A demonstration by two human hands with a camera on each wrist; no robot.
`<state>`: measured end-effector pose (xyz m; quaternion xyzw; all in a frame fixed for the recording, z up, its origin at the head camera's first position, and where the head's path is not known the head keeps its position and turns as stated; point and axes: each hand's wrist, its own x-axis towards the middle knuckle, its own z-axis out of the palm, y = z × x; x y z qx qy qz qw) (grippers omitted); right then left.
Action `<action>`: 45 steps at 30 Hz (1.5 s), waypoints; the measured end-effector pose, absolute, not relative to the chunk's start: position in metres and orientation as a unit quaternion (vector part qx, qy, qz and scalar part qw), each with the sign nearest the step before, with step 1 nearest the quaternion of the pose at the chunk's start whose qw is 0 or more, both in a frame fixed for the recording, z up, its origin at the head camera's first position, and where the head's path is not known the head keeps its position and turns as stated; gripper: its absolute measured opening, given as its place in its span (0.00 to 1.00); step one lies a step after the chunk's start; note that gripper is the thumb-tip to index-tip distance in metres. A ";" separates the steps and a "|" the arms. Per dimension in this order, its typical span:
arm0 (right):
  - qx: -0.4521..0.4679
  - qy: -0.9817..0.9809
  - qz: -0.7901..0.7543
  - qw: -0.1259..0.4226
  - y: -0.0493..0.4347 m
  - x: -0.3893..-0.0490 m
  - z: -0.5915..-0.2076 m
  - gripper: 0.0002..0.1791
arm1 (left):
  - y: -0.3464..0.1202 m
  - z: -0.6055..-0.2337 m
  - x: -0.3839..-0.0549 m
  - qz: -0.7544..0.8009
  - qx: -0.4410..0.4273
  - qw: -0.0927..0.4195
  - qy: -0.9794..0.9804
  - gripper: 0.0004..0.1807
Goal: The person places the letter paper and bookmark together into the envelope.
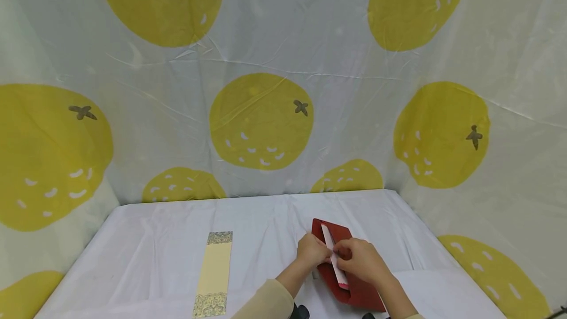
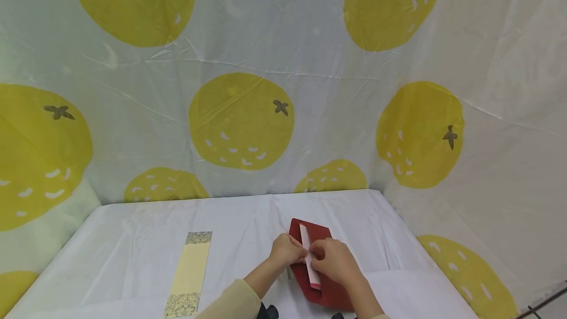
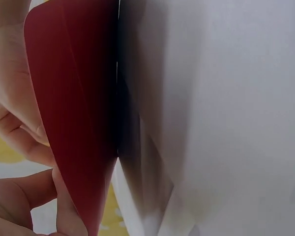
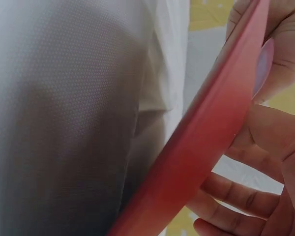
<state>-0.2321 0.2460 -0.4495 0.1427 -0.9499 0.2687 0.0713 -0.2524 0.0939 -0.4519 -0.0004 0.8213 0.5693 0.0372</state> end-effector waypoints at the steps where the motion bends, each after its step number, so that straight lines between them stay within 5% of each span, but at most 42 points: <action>1: 0.143 -0.950 0.268 0.071 0.246 -0.232 -0.450 0.13 | 0.094 -0.451 -0.251 0.571 0.001 0.039 0.820 0.11; 45: 0.162 -0.953 0.246 0.068 0.241 -0.233 -0.458 0.13 | 0.097 -0.469 -0.247 0.587 0.001 0.085 0.805 0.08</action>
